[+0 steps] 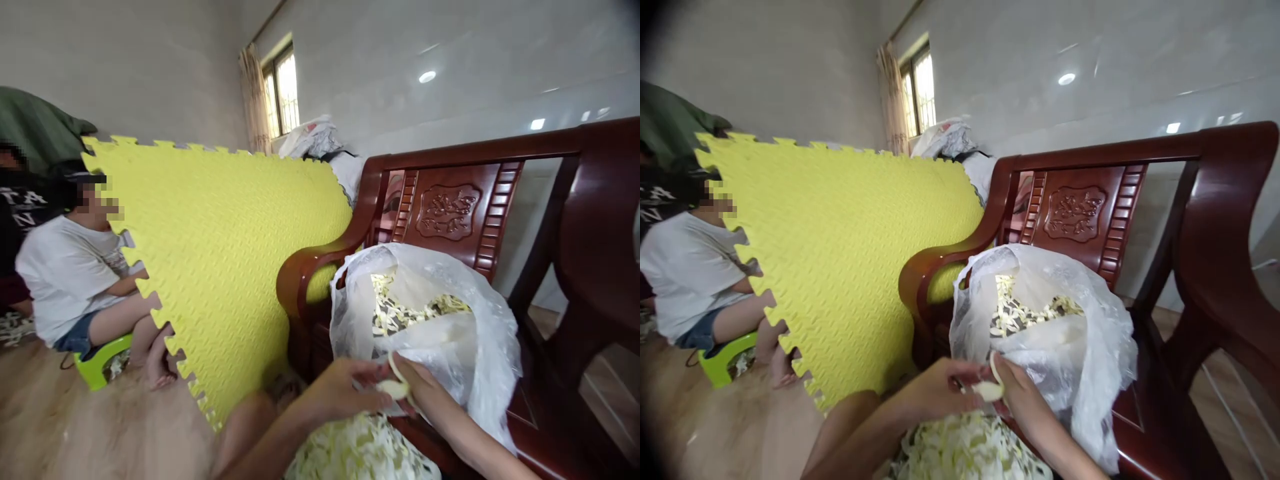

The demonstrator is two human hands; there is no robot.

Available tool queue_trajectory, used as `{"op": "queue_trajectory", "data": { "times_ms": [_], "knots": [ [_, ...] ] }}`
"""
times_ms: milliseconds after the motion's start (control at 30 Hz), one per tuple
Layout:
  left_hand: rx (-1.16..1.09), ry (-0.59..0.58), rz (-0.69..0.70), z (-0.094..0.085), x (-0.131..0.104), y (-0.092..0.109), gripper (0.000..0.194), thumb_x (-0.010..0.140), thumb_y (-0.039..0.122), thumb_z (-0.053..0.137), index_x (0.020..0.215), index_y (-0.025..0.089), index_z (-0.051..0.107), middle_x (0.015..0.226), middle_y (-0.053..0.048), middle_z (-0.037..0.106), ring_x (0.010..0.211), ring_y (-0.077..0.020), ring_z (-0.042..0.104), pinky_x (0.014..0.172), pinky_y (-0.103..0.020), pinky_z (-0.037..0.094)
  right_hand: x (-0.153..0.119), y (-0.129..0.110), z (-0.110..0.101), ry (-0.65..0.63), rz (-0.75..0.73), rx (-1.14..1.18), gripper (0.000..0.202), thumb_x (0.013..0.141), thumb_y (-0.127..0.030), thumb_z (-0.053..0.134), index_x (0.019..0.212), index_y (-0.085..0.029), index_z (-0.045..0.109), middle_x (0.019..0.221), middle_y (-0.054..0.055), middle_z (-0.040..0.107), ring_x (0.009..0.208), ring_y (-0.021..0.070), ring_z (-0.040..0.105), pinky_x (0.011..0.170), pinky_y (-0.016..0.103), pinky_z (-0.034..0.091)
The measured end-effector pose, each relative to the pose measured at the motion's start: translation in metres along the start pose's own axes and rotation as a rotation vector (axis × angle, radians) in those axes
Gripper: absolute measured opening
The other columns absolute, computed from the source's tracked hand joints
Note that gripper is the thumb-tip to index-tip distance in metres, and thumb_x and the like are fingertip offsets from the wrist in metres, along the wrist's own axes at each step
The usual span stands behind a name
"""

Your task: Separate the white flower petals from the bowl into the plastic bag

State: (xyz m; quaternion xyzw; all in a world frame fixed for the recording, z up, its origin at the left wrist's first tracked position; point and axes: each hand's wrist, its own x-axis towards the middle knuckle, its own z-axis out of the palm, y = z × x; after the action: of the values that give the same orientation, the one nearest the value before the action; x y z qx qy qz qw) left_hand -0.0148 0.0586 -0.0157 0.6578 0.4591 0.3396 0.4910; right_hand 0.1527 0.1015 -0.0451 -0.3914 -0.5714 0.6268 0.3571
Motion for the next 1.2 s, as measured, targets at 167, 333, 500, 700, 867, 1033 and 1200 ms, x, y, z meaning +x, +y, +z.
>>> {"op": "queue_trajectory", "data": {
  "times_ms": [167,333,500,700,867,1033,1200],
  "knots": [
    [-0.168,0.015,0.005,-0.006,0.01,0.009,0.055,0.074,0.042,0.075,0.122,0.015,0.065,0.118,-0.011,0.069,0.1,-0.0221,0.064,0.086,-0.032,0.049,-0.004,-0.036,-0.001,0.005,-0.029,0.096,0.046,0.069,-0.06,0.074,0.068,-0.015,0.062,0.065,0.001,0.06,0.064,0.0131,0.054,0.059,0.024,0.038],
    [-0.294,0.086,-0.111,-0.004,0.013,0.017,0.059,0.072,0.043,0.078,0.121,0.014,0.065,0.106,-0.01,0.073,0.099,-0.0235,0.065,0.086,-0.035,0.051,0.005,-0.032,-0.006,0.077,0.014,0.213,0.044,0.063,-0.055,0.08,0.07,-0.013,0.066,0.063,-0.001,0.061,0.055,0.0092,0.05,0.056,0.023,0.037],
    [-0.353,0.266,-0.143,0.005,0.014,0.018,0.044,0.067,0.045,0.079,0.095,0.012,0.073,0.104,-0.012,0.072,0.096,-0.0257,0.064,0.079,-0.036,0.055,0.01,-0.03,-0.005,0.16,-0.028,0.222,0.042,0.055,-0.049,0.086,0.061,-0.014,0.063,0.061,-0.002,0.059,0.055,0.0079,0.045,0.053,0.023,0.033],
    [-0.337,0.289,-0.089,0.003,0.014,0.018,0.044,0.07,0.042,0.078,0.104,0.015,0.072,0.092,-0.008,0.074,0.086,-0.0201,0.066,0.077,-0.029,0.052,0.013,-0.04,-0.004,0.223,-0.06,0.231,0.05,0.048,-0.042,0.09,0.053,-0.019,0.047,0.052,-0.008,0.043,0.048,0.0062,0.035,0.049,0.023,0.025],
    [-0.314,0.368,0.013,0.005,0.017,0.022,0.036,0.069,0.039,0.081,0.096,0.017,0.073,0.087,-0.003,0.073,0.078,-0.0153,0.064,0.071,-0.024,0.05,0.011,-0.047,0.003,0.122,-0.011,0.292,0.046,0.05,-0.043,0.091,0.053,-0.018,0.053,0.052,-0.007,0.047,0.049,0.0069,0.039,0.049,0.023,0.029],
    [-0.385,0.665,0.189,0.013,0.024,0.023,0.021,0.072,0.035,0.079,0.085,0.019,0.075,0.086,0.0,0.071,0.076,-0.0117,0.062,0.065,-0.019,0.049,0.014,-0.053,0.01,-0.031,-0.087,0.457,0.034,0.06,-0.044,0.087,0.071,-0.017,0.07,0.071,-0.001,0.064,0.065,0.0095,0.056,0.064,0.022,0.044],
    [-0.349,0.909,0.411,0.006,0.017,0.026,0.012,0.083,0.033,0.07,0.088,0.023,0.075,0.104,0.0,0.074,0.099,-0.0146,0.066,0.087,-0.023,0.052,0.036,-0.038,-0.017,0.288,-0.034,0.382,0.021,0.085,-0.037,0.068,0.075,-0.019,0.067,0.083,0.004,0.067,0.073,0.0129,0.062,0.069,0.026,0.05]
  ]
}}
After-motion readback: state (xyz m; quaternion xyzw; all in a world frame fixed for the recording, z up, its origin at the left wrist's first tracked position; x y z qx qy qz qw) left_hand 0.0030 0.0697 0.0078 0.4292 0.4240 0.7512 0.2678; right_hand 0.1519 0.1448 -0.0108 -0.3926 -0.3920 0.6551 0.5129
